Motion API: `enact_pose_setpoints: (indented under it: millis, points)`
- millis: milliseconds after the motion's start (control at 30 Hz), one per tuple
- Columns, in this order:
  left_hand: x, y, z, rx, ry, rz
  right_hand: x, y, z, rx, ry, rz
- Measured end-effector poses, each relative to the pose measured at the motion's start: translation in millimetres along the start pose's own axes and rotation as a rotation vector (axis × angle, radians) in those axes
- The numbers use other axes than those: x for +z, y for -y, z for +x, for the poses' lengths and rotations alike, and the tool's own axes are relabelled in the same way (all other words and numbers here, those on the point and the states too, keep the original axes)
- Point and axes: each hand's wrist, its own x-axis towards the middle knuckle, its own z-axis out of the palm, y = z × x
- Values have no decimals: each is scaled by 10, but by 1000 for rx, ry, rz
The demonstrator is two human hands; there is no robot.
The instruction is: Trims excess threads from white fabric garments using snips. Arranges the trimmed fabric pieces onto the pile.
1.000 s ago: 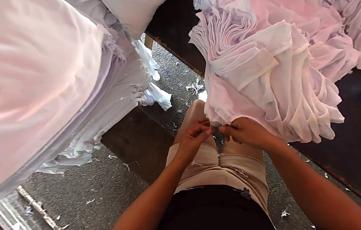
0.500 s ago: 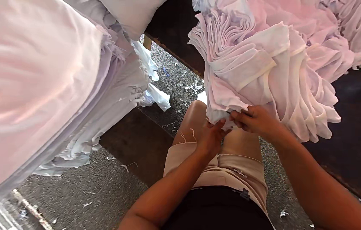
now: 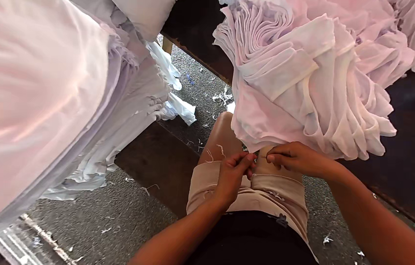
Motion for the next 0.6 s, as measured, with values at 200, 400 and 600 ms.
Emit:
enact_pose_setpoints:
  millis: [200, 400, 600]
  points:
    - [-17, 96, 59, 157, -9, -11, 43, -7, 10, -59, -93, 54]
    - [211, -142, 250, -226, 6, -551, -40, 30, -43, -104, -196, -1]
    - [213, -64, 454, -450, -28, -664, -33, 16, -55, -105, -201, -14]
